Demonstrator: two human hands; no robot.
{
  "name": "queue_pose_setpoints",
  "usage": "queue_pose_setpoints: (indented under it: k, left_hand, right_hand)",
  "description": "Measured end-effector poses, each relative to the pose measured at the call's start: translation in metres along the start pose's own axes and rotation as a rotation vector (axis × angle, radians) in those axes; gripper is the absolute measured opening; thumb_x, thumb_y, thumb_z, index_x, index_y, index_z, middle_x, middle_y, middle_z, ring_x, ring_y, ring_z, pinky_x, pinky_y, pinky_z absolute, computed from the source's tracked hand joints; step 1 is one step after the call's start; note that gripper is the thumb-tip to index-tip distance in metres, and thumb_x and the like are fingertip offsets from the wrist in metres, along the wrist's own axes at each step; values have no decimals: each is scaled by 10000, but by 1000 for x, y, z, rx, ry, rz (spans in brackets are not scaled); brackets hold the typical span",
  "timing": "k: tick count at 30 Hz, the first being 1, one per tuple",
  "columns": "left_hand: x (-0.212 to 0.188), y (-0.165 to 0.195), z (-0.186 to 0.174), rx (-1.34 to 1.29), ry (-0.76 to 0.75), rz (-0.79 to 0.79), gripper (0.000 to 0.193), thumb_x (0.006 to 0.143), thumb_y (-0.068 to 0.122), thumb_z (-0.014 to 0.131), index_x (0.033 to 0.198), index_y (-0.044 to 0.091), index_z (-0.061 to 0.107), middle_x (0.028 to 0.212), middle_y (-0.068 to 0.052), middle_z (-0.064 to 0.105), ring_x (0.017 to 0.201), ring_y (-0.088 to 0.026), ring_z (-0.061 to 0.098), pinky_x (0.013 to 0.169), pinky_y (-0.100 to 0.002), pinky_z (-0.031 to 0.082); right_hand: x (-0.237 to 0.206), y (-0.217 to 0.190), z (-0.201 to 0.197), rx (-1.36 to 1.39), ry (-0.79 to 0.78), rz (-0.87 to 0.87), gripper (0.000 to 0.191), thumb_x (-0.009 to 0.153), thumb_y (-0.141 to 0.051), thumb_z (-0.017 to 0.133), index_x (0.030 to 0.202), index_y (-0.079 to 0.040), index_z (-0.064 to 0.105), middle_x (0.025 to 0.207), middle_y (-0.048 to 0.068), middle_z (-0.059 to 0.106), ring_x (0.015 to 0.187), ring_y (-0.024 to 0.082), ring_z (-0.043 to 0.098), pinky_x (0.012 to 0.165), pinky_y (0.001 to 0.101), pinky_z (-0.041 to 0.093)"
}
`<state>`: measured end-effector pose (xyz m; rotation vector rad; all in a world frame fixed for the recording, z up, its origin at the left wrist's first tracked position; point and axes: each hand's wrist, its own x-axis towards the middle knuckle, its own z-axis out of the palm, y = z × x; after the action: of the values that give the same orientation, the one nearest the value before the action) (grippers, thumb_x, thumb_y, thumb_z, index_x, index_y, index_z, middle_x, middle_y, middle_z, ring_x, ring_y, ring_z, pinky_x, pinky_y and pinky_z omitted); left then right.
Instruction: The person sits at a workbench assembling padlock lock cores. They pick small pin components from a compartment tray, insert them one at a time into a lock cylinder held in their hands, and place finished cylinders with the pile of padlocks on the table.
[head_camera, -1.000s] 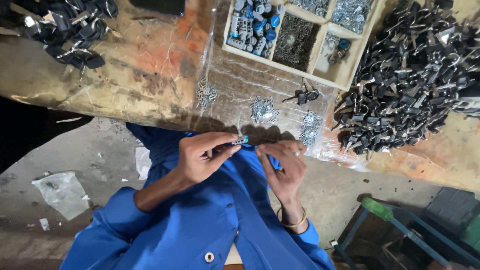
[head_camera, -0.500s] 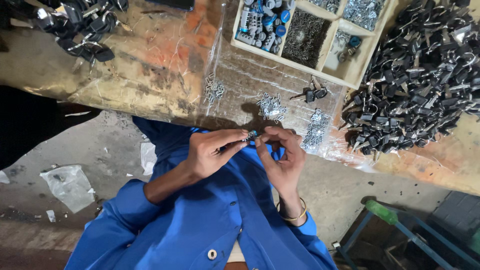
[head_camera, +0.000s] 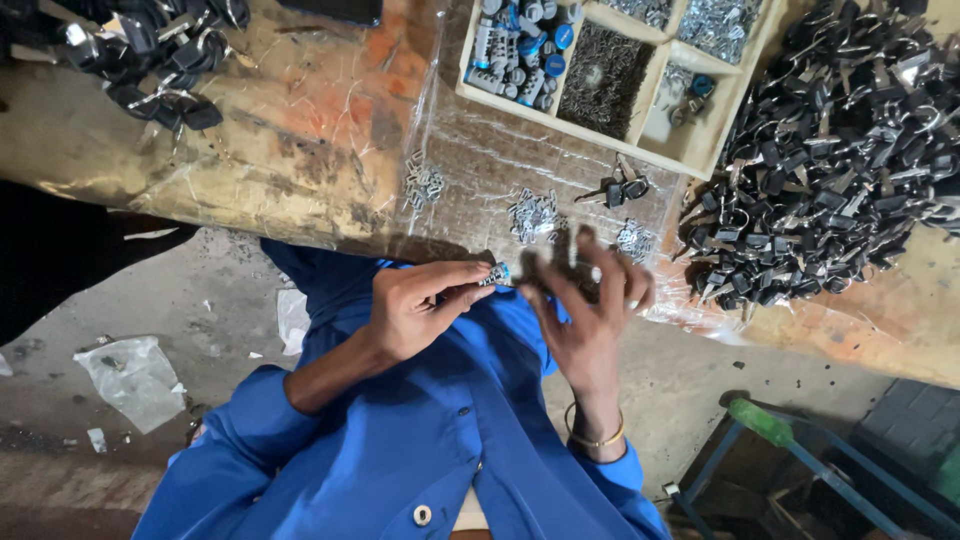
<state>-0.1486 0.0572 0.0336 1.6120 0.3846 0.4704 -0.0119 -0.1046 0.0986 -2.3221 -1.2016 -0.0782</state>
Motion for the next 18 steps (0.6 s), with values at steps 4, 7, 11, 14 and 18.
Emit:
queue_pose_setpoints:
  k: [4,7,11,14,18]
  left_hand:
    - [-1,-2,1,-34,2,-60,247,882,3,822,1120,6,754,1062,-118,790,715,-93,744,569,-216,573]
    - [-1,-2,0,-54,-4,-82,241,881,1,818,1113,8,753,1074,-118,790,722,-92,743,563,-214,565]
    - [-1,-1,1,-38,0,-55,236,886,10,825,1110,16,752,1114,-113,786,785,-87,759,611,-212,594]
    - [-1,0,1,55,31,31,258,860,32,858,1099,19,759,1104,-108,789,793,-96,751,625,-218,580]
    - [0,1,0,127,9,83,244,865,27,843,1094,21,760,1114,-124,785,880,-158,789,696,-247,618]
  right_hand:
    - [-8,6,3,51,-1,-84,263,780,-116,880,1001,-201,765,1141,-11,688,1103,255,565,1034,428,306]
    - [-15,2,5,302,-94,36,197,840,-49,839,992,-131,744,1049,-12,722,997,185,675,1045,396,346]
    - [-13,-10,13,425,-37,104,185,861,14,802,1019,-65,747,1012,47,724,920,209,655,903,315,425]
    - [-9,-19,19,508,-10,194,193,898,34,789,1064,-44,731,1008,39,711,902,169,631,842,290,465]
    - [-8,-23,24,589,8,354,252,867,0,813,1073,-43,673,910,16,724,774,113,520,723,255,431]
